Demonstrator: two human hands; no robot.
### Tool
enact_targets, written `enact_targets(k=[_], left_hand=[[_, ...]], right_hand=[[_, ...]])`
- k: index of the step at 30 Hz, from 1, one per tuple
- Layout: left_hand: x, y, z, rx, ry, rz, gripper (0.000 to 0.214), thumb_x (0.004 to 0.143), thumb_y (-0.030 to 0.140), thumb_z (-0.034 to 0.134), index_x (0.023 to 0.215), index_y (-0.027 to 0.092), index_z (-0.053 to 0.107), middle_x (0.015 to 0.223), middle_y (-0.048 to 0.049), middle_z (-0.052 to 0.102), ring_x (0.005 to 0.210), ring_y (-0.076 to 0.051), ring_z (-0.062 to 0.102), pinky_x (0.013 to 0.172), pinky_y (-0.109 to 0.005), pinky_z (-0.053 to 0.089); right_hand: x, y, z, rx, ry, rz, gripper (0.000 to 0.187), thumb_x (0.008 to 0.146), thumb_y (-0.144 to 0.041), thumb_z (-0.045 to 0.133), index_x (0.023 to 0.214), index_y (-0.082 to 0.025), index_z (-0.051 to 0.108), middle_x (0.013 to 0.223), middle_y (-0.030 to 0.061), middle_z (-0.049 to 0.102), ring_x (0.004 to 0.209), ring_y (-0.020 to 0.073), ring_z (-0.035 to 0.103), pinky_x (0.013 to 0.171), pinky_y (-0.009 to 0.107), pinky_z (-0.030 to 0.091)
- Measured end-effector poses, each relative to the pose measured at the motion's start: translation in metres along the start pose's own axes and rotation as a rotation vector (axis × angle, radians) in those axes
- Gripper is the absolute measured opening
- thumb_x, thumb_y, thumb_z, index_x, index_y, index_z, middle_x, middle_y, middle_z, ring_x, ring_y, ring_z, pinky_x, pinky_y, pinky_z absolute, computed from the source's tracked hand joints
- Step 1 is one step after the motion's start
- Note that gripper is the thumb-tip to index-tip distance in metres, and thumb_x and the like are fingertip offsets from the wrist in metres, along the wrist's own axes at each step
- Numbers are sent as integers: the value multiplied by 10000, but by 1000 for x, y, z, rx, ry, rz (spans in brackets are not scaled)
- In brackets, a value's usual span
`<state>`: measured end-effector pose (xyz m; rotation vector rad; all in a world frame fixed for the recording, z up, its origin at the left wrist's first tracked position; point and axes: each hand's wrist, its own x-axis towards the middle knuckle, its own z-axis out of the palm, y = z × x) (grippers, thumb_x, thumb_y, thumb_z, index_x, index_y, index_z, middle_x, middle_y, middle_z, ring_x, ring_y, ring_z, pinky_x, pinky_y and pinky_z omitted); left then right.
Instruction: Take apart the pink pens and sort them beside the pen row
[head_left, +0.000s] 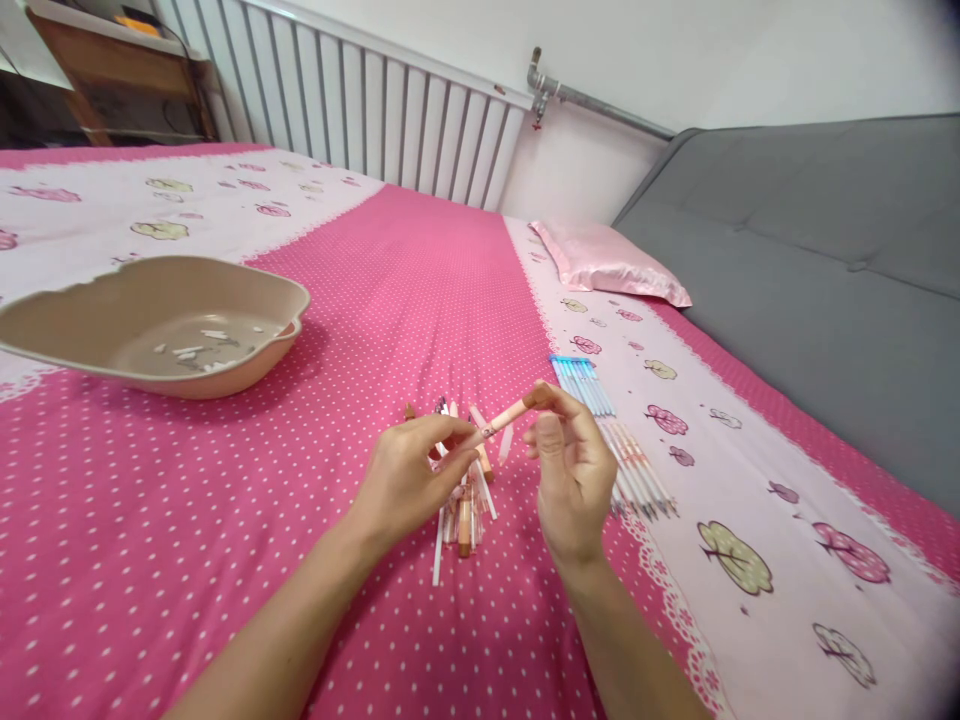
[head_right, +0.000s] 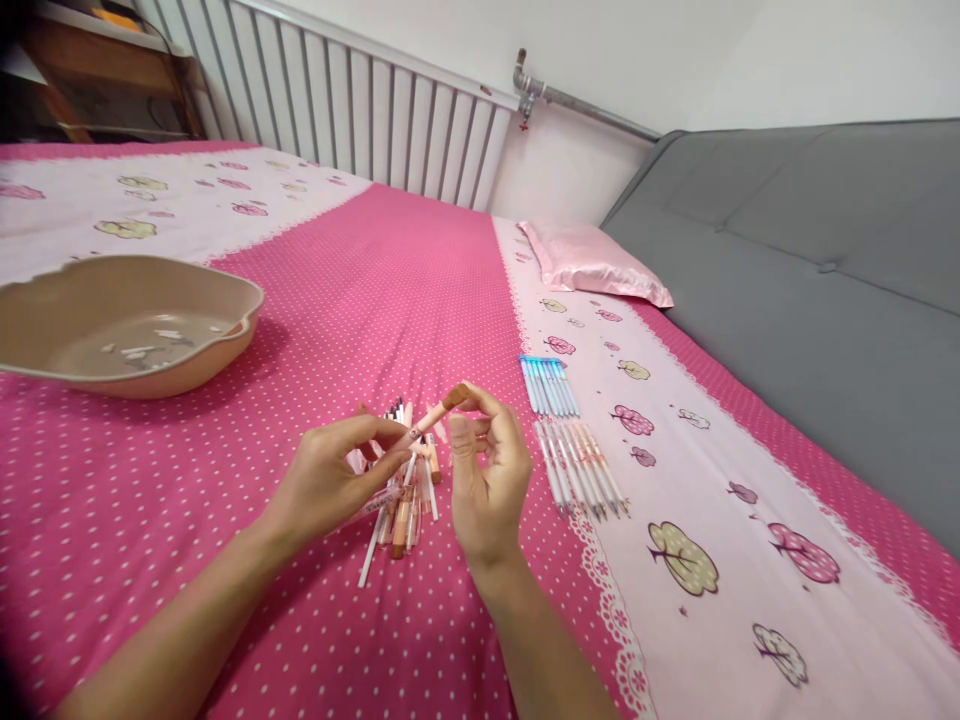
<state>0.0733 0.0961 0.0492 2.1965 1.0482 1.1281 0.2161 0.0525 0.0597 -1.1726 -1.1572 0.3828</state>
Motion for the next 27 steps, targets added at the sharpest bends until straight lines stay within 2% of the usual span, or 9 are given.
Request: enact_targets(k=[3,6,12,15,19,27], left_hand=[[1,2,-1,-92,10,-80,84,772,204,604,821,163,658,698,-10,670,603,-111,594,568,-222,459],[1,2,-2,-228,16,-169,125,764,225,615,856,154,658,748,-28,688,649,-133,629,597,-246,499],[1,-1,-3,-419,62,-248,180,772,246,608,919,149,645,858,-60,698,743,-164,660,661,-278,537],[1,-3,-3,-443,76,-250,179,775,244,608,923,149,641,864,-61,695,751,-162,659,677,-280,538],[1,-2,-3,-464,92,-256,167,773,232,607,912,146,640,866,-64,694,739,-160,658,668,-282,537],[1,0,-2,-546,135,-336,222,729,245,653,910,119,625,835,-75,692,722,-165,662,665,-286,550]], right_hand=[[-1,0,1,-12,-47,33,268,869,-336,514,1105,-223,574,1015,46,612,816,140,576,685,296,486],[-1,2,3,-30,-115,74,244,850,-329,540,1054,-204,584,973,50,628,824,146,588,681,291,497],[-2,11,8,-74,-416,266,268,774,-311,618,1007,-181,597,946,67,658,741,144,614,598,266,512],[-5,16,10,-54,-504,340,267,740,-266,638,990,-177,605,946,63,665,694,135,618,604,277,525],[-9,19,13,-13,-525,379,243,714,-247,652,939,-162,623,880,58,679,687,149,634,629,298,536],[-13,17,18,-21,-509,412,160,727,-265,637,837,-148,647,754,45,675,614,137,611,564,260,496]])
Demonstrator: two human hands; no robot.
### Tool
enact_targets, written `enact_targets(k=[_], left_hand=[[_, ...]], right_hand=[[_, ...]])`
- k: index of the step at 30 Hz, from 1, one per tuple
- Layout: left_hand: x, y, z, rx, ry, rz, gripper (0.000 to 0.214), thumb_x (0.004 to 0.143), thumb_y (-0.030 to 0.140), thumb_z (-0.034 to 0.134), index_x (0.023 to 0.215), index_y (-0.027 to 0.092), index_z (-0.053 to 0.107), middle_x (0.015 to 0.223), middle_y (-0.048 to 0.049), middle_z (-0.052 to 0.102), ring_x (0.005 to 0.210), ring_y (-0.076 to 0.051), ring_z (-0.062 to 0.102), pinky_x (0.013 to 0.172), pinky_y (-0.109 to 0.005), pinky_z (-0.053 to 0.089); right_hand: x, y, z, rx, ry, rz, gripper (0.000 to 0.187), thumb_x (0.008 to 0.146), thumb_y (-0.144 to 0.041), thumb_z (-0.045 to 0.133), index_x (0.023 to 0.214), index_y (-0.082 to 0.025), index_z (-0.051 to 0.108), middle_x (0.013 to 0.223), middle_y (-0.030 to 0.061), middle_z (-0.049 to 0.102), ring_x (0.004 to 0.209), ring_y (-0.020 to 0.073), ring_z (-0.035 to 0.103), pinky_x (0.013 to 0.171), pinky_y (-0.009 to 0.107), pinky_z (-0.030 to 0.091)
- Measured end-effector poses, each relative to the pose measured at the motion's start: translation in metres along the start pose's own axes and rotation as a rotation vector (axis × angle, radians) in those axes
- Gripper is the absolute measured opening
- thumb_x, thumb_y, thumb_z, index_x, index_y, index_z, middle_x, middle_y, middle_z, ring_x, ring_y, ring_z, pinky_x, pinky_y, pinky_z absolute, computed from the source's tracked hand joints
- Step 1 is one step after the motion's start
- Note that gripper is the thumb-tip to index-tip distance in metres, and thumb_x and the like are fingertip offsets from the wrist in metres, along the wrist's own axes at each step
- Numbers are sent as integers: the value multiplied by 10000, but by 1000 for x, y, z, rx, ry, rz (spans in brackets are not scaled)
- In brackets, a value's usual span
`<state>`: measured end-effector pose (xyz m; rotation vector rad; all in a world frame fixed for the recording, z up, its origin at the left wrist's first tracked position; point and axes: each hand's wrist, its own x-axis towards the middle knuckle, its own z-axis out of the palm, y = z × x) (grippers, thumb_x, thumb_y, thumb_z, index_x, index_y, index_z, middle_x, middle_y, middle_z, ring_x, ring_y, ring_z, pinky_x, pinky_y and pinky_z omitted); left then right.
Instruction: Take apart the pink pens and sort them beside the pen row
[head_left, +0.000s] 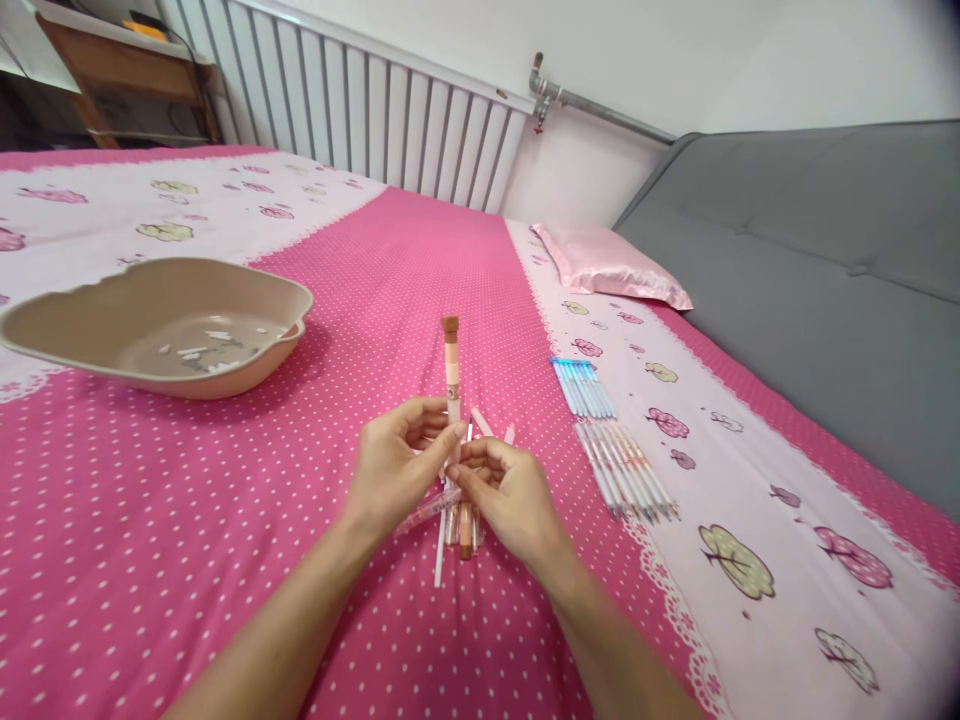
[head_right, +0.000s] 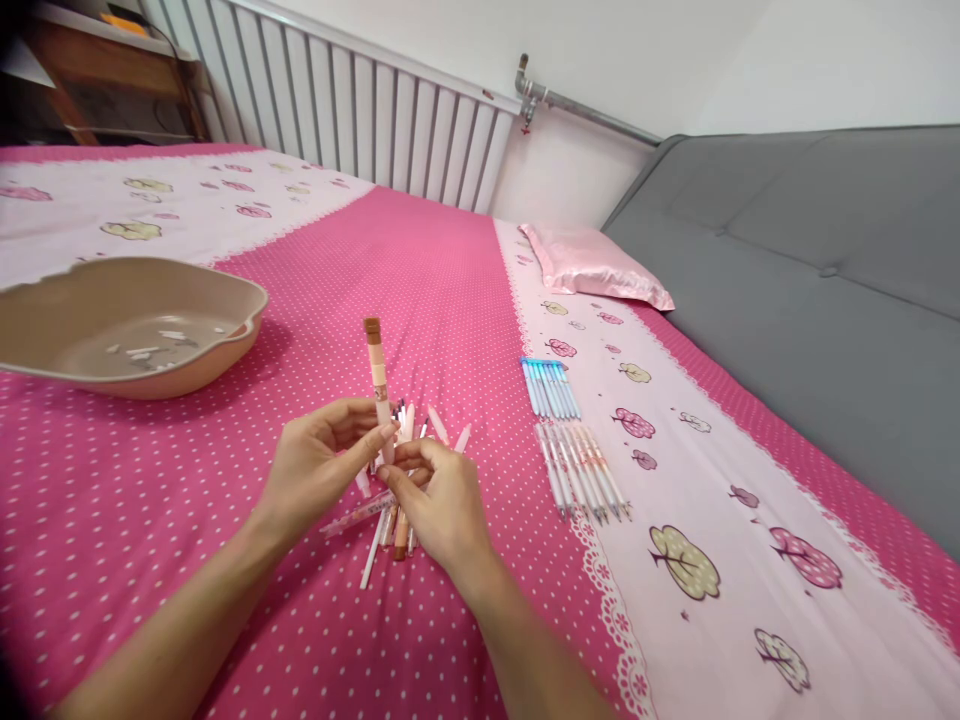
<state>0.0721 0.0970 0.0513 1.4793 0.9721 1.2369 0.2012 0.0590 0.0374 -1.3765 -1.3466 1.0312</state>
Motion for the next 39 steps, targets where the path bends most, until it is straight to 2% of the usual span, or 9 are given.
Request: enact_targets(k=[14,22,30,39], left_hand=[[2,-2,0,-60,85,0,243,684,259,695,879,134,622,771,-41,682,677,-147,661,635,-255,568],[1,-5,-1,16,44,-14,311,708,301,679,959,133,606,824,-64,689,738,-169,667,667,-278,558],[2,-2,-3,169,47,-21,323,735,344,650,969,121,631,871,-92,687,769,-189,653,691,-322,543],[4,-8,-3,220,35,-62,327,730,378,646,941,128,646,850,-77,681,745,-186,636,663,-317,529]], right_hand=[[-3,-1,5,-71,174,-52,201,728,-347,648,812,-165,662,677,32,679,537,139,607,496,242,480],[-3,-2,5,-58,258,-72,206,744,-350,639,803,-157,678,614,25,665,511,135,599,482,233,467],[9,7,-13,-99,369,-86,282,749,-396,631,852,-140,694,702,65,703,573,167,636,516,258,491],[31,32,-44,-177,592,-80,342,704,-408,649,848,-103,708,682,85,706,550,173,637,544,266,493]])
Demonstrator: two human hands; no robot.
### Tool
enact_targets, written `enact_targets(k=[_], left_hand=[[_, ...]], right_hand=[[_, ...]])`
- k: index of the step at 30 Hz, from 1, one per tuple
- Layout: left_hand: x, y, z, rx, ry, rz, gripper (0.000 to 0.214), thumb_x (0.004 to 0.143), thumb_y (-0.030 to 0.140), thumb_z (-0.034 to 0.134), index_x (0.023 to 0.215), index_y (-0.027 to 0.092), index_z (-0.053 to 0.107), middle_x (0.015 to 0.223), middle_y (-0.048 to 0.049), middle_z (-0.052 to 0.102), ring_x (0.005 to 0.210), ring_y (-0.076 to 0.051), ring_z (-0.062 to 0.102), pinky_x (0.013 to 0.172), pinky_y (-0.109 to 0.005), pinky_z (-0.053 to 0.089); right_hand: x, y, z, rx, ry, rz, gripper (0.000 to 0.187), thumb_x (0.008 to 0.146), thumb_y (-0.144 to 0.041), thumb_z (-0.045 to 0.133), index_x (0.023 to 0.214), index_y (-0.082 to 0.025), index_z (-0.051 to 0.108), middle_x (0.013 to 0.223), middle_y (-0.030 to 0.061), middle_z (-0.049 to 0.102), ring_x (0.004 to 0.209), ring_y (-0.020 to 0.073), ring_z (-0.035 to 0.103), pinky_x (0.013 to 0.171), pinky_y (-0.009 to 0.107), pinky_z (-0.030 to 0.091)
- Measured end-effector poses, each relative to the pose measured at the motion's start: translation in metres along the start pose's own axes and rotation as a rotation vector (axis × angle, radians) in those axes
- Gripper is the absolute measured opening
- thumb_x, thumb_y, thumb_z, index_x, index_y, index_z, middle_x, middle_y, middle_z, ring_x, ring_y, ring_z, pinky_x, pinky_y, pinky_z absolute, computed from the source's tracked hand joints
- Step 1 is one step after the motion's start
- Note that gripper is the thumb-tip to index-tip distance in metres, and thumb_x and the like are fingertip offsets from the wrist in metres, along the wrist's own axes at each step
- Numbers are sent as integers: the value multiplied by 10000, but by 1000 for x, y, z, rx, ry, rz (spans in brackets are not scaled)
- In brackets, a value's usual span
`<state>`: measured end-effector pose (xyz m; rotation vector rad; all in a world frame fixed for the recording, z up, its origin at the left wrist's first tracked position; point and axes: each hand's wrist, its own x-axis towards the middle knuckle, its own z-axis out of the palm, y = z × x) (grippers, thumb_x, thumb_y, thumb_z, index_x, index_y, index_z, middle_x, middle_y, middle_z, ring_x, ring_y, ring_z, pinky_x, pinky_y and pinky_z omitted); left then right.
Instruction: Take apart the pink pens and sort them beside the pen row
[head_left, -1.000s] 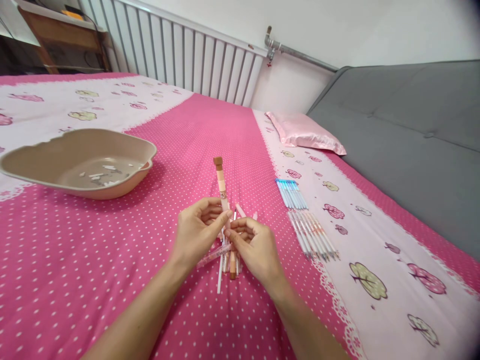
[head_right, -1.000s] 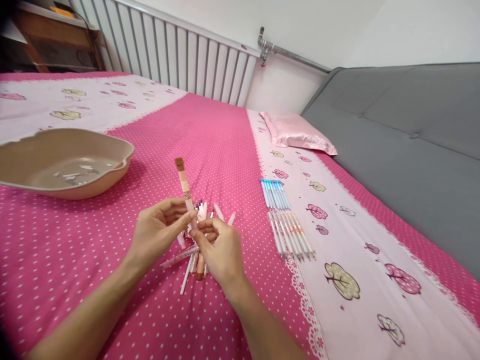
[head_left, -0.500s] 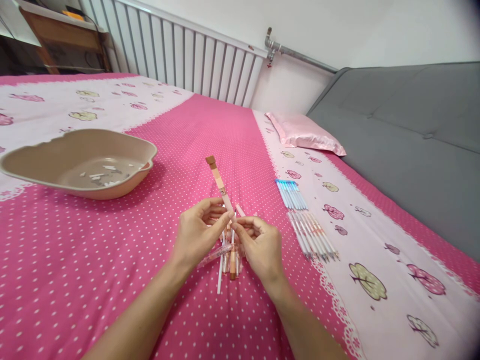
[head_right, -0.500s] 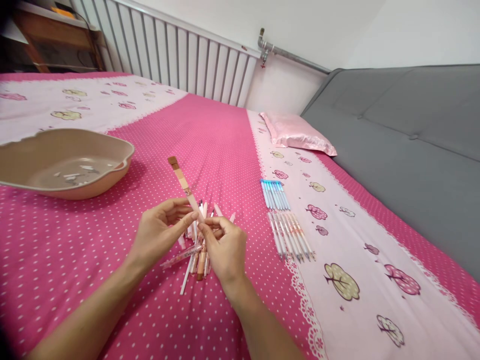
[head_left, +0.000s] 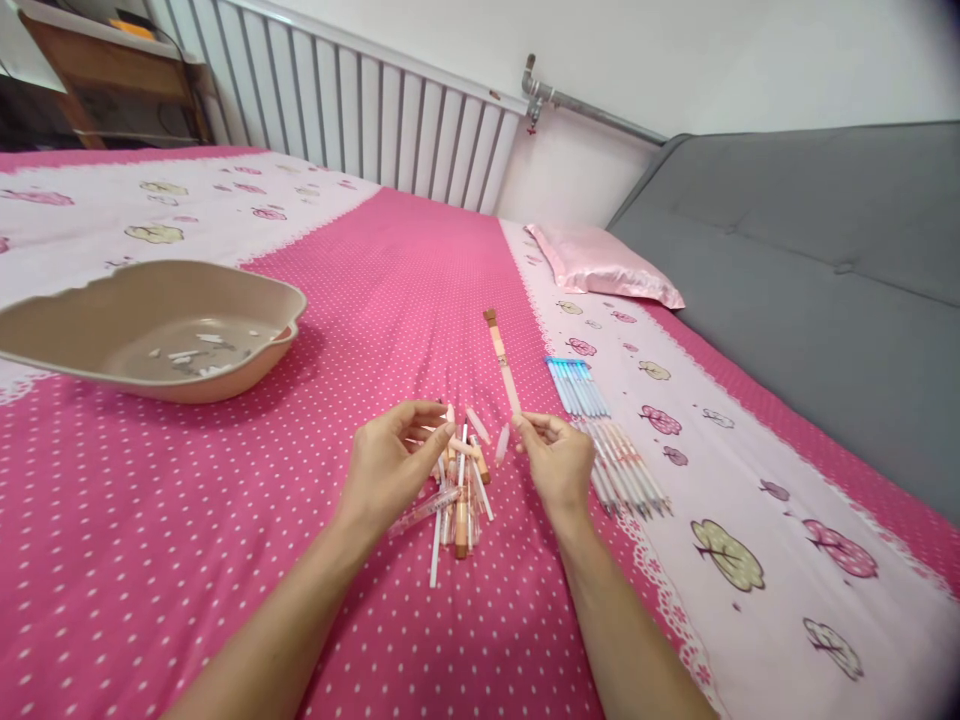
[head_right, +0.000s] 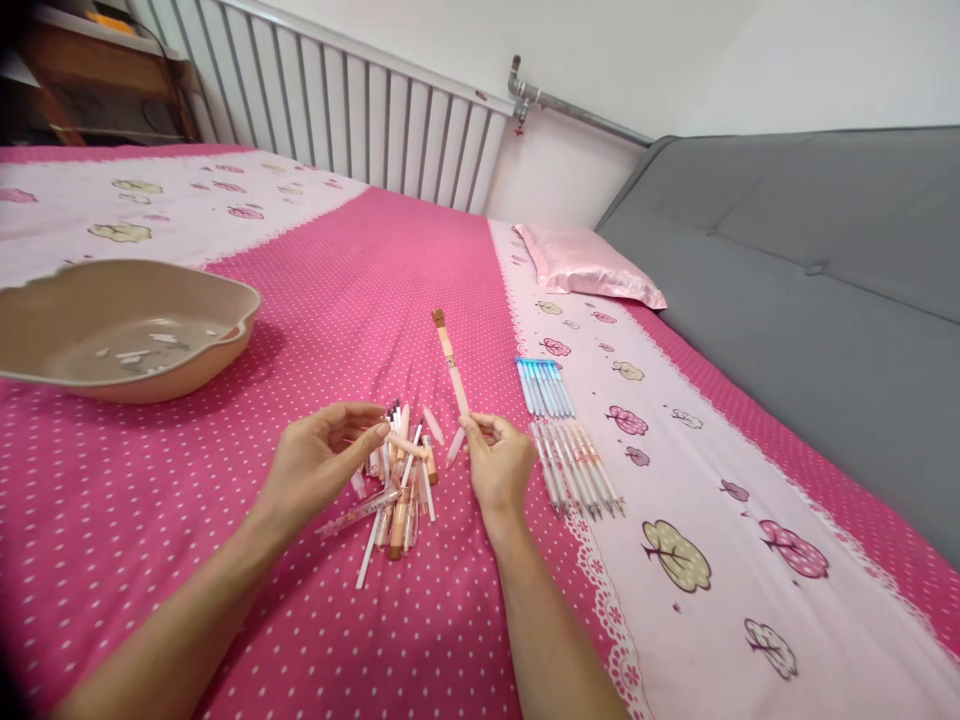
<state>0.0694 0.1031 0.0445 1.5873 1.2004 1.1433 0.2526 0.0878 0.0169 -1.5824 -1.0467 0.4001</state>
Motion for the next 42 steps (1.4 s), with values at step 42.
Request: enact_targets(k=[42], left_hand=[[1,6,-17,30,8,-59,313,737,376,608,938,140,656,817,-64,685,682,-173,629,615,-292,521]], right_hand=[[48,37,11,-747,289,190,281,772,-288,505,820,-144,742,757,153,711,699,229,648,617,274,406]])
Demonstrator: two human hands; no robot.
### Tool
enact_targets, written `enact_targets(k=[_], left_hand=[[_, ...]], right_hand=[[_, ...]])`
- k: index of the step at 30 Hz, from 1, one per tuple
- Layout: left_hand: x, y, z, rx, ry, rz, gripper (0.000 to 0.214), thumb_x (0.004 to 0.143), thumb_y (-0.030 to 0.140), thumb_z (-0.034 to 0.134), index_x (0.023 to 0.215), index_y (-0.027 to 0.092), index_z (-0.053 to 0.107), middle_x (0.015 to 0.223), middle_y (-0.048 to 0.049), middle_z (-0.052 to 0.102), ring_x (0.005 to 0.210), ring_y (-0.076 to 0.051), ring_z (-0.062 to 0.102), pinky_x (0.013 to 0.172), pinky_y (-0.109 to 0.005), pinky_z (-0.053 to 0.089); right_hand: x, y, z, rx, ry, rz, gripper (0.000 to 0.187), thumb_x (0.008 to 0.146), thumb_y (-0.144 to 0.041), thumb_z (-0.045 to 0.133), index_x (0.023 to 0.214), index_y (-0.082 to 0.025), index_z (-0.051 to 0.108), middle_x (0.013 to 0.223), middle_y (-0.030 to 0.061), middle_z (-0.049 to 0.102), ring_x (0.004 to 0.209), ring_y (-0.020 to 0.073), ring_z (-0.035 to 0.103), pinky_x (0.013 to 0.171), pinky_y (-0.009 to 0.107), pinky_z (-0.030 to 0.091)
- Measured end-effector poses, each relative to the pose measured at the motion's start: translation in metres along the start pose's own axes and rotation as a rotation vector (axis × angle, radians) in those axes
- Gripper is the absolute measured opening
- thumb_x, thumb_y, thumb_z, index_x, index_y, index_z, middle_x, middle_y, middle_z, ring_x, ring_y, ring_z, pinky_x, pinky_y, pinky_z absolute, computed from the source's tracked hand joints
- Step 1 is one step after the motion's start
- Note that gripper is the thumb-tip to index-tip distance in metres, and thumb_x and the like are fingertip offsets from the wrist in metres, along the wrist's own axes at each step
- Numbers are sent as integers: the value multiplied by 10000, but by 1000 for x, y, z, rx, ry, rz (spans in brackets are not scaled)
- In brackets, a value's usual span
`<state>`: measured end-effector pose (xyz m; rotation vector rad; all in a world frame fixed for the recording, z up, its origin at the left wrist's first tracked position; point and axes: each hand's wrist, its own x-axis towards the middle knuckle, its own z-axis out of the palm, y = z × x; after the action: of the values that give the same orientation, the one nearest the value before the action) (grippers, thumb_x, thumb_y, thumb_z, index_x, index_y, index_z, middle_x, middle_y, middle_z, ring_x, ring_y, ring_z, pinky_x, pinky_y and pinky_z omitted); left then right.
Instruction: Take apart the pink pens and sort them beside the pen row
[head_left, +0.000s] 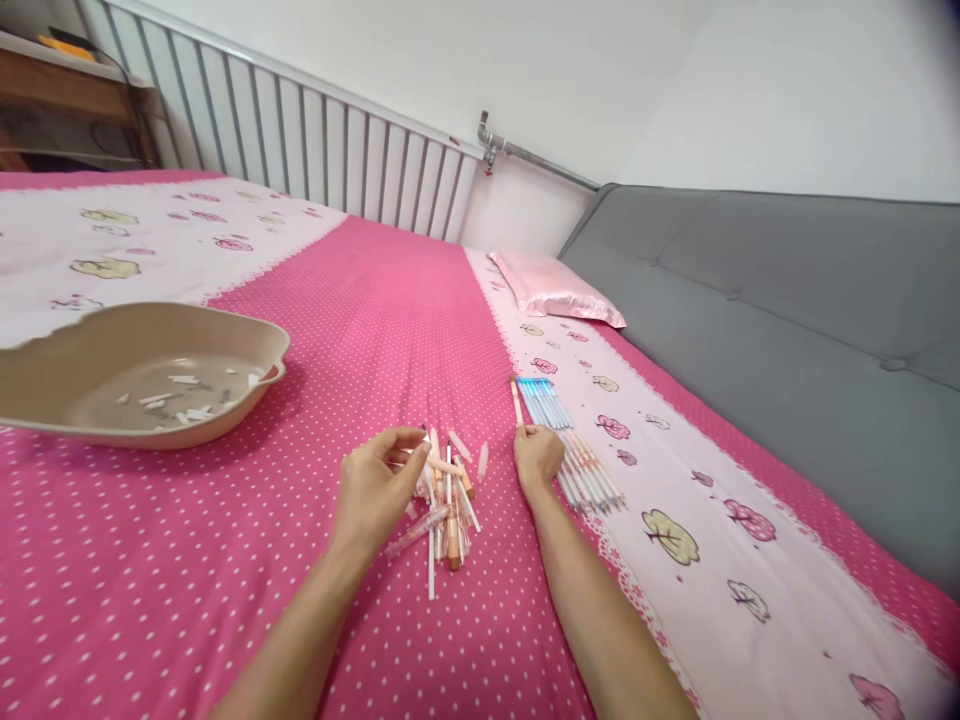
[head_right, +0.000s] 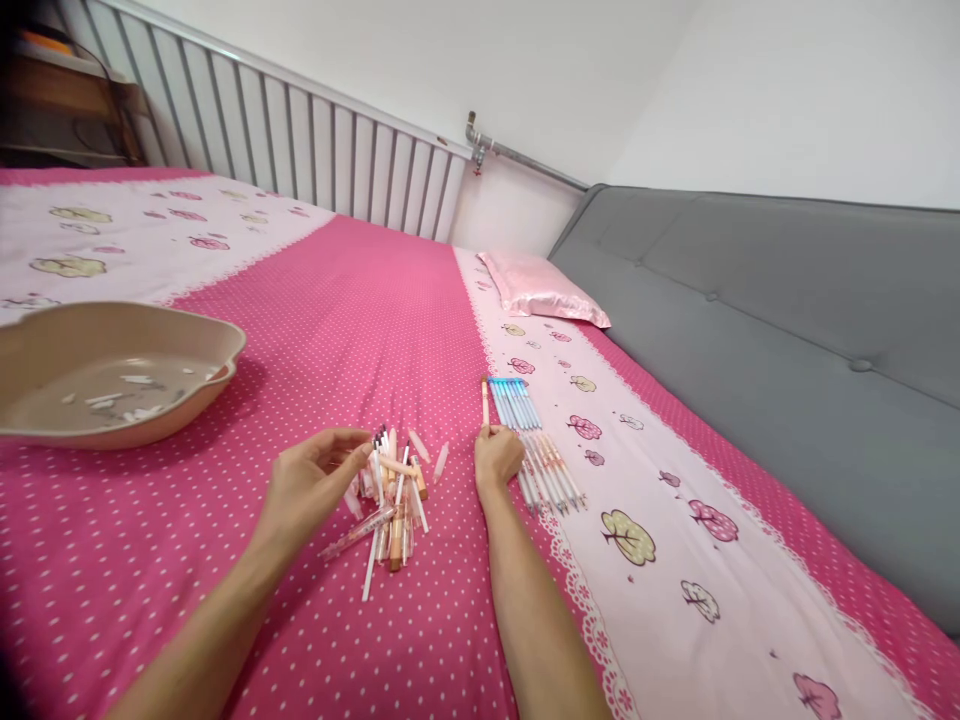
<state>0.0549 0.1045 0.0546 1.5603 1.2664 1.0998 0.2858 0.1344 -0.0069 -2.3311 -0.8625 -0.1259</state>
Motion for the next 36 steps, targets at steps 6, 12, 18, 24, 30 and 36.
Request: enact_targets(k=[6,12,18,24,30,36], left_hand=[[0,0,-1,-9,-1,-6,321,740,388,605,936,139,653,808,-65,682,675,-171,626,597,-285,519],[0,0,-2,4,16,15,312,743,388,603,926,142,660,827,-66,684,687,-170,625,623,-292,520],[0,1,-2,-7,10,7,312,741,377,603,929,135,659,811,-67,683,668,-169,623,606,-289,517],[0,2,-3,-17,16,-1,319,729,381,609,921,131,663,803,-74,686,659,-174,626,589,-284,510],[0,2,-3,-17,19,-9,305,724,384,612,899,143,677,754,-62,689,636,-172,627,560,-268,496],[0,0,-2,-12,17,-7,295,722,380,615,889,144,676,743,-58,688,630,-171,628,558,-270,501]], right_hand=[[1,-4,1,-64,-1,-13,295,781,-264,488,850,-122,738,768,175,706,720,245,654,623,284,416],[5,-4,1,-87,8,-16,310,791,-263,477,867,-104,732,777,191,703,734,246,658,643,284,418],[6,-2,2,-95,16,-10,310,799,-262,476,869,-97,730,780,197,700,740,258,656,651,298,415],[6,-2,2,-98,16,-10,298,806,-258,481,867,-100,725,786,198,699,735,256,653,646,299,414],[5,-2,2,-86,32,-18,284,816,-241,476,922,-108,704,801,185,699,748,244,652,657,290,408],[4,-3,0,-85,44,3,274,812,-259,497,949,-107,678,792,187,694,761,260,654,663,301,410]])
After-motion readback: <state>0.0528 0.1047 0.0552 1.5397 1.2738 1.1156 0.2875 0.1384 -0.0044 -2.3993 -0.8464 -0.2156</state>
